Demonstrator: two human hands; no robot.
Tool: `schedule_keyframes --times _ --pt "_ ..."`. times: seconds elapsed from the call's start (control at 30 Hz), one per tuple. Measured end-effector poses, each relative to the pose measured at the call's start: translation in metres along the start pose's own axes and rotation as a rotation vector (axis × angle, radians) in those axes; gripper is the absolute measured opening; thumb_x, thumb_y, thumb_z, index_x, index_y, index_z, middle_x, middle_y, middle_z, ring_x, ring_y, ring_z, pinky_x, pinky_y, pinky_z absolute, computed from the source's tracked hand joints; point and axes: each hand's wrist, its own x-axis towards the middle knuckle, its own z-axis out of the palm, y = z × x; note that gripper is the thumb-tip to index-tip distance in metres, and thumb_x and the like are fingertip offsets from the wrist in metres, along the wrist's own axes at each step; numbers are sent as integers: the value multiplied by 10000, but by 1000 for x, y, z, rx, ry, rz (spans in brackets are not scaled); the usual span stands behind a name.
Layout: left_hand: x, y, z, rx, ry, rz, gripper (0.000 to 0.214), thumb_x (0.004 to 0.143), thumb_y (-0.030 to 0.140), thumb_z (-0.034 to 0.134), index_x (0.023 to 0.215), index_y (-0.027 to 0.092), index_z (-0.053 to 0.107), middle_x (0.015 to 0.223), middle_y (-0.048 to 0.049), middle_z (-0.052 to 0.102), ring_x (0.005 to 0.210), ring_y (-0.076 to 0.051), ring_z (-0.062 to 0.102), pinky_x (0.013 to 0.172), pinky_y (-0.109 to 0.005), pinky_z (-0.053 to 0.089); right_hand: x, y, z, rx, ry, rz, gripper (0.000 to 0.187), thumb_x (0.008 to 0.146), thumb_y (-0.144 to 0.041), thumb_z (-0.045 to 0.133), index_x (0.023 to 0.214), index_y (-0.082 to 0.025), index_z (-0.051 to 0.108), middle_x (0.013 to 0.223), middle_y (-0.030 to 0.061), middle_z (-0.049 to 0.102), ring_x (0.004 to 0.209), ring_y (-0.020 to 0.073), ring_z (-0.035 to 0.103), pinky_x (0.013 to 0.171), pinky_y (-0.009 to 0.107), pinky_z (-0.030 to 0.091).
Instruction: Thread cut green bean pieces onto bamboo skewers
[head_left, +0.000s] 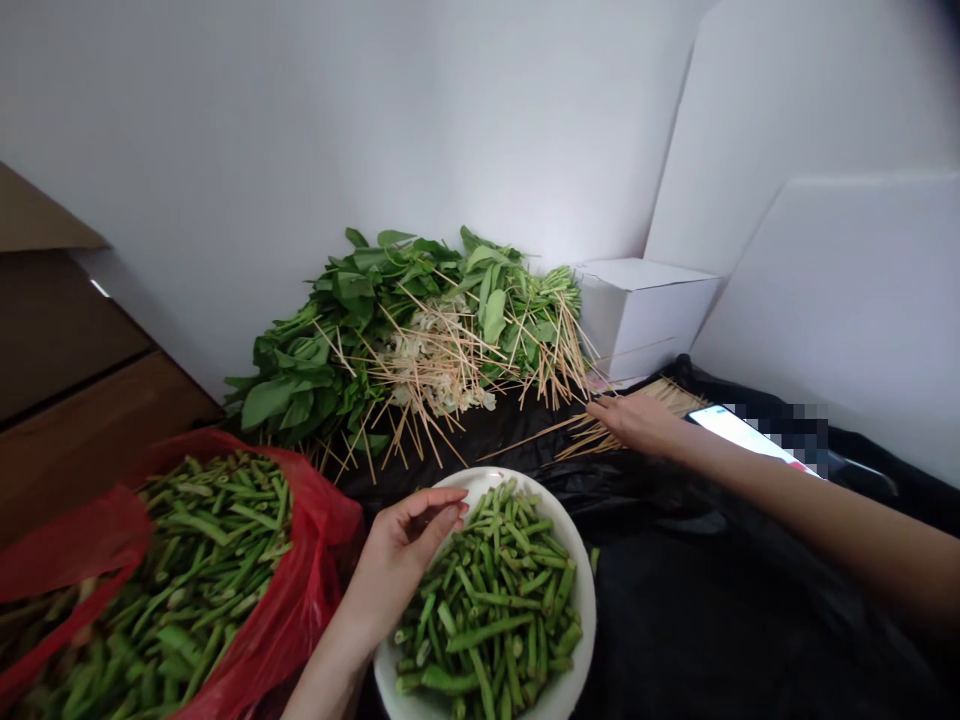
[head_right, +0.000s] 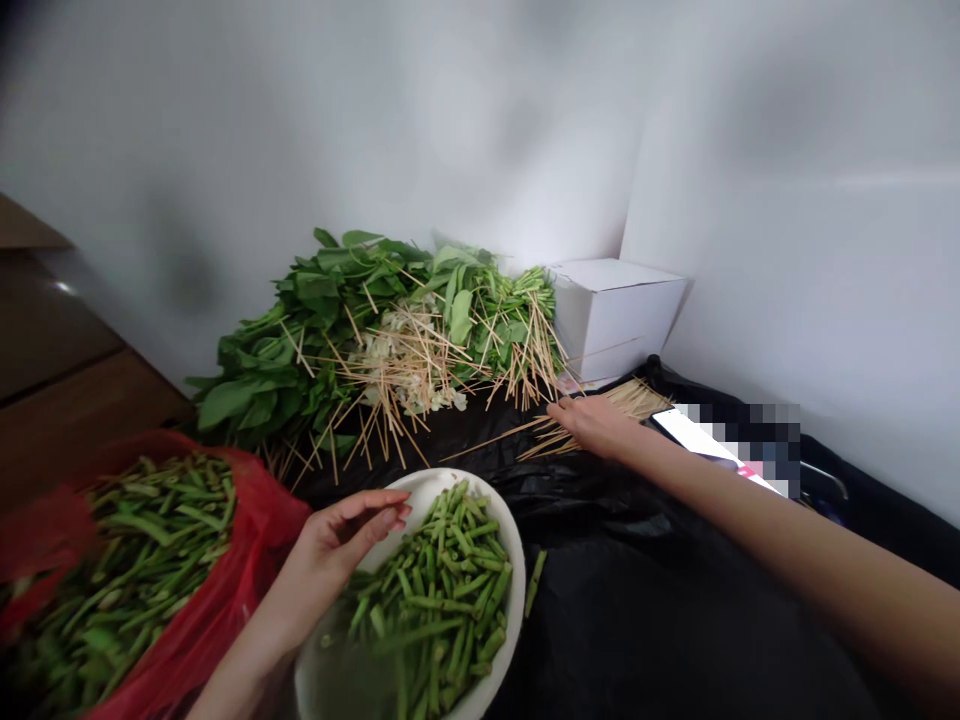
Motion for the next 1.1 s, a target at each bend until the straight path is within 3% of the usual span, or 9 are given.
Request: schedule_keyframes --times 0.17,0.27,0.33,0.5,0.7,0.77,0.87,0.97,1.1 --pt "-11 1 4 396 -293 216 481 768 373 736 1241 332 656 1311 -50 635 1214 -278 563 1078 -410 388 3 -56 -46 49 184 -69 191 914 -142 408 988 -158 584 970 108 622 892 221 573 738 305 366" --pt "-17 -2 6 548 -372 249 634 761 387 737 1362 384 533 1452 -37 512 1315 -300 469 1121 -457 329 6 -93 -73 167 405 -131 238 924 -128 388 1026 -154 601 932 96 609 862 205 548 780 321 351" --pt "-18 -4 7 586 -399 265 579 781 357 711 1337 360 549 1457 -46 499 1309 -298 468 1113 -457 336 9 -109 -85 273 426 -159 270 929 -124 369 1085 -156 587 962 90 612 805 178 548 730 300 350" --pt "-14 -2 6 584 -370 291 287 767 164 612 1035 263 638 1089 -42 673 1049 -252 608 935 -357 461 0 -105 -97 609 264 -207 271 948 -155 381 1136 -193 573 961 40 673 795 151 598 690 260 359" --pt "-3 -10 1 601 -207 287 155 850 209 543 941 250 662 938 -42 716 874 -226 659 814 -310 486 -52 -76 -100 878 -112 -448 219 906 -149 485 934 -224 689 802 -20 678 737 110 618 683 208 399" --pt "-1 -12 0 577 -194 276 162 870 244 543 950 255 682 943 -41 728 871 -225 668 813 -304 492 -66 -82 -91 811 -196 -476 211 871 -138 529 926 -249 701 827 -16 670 768 121 626 682 210 405" --pt "0 -12 0 538 -186 266 229 914 258 494 993 257 709 985 -43 739 906 -222 677 842 -303 492 -75 -99 -66 565 -205 -368 228 799 -99 544 909 -235 690 909 21 648 714 146 629 611 249 389" --pt "0 -10 0 496 -145 285 287 932 249 482 1110 257 706 1068 -49 737 984 -223 674 896 -311 482 -75 -109 -46 392 -209 -368 216 743 -80 548 877 -202 665 987 58 625 625 154 614 528 279 338" --pt "-1 -8 0 439 -21 208 510 905 290 558 1409 262 488 1103 -49 735 915 -209 690 799 -298 520 -82 -97 -53 407 -207 -380 276 723 -58 537 933 -211 627 988 47 619 627 153 609 521 284 315"
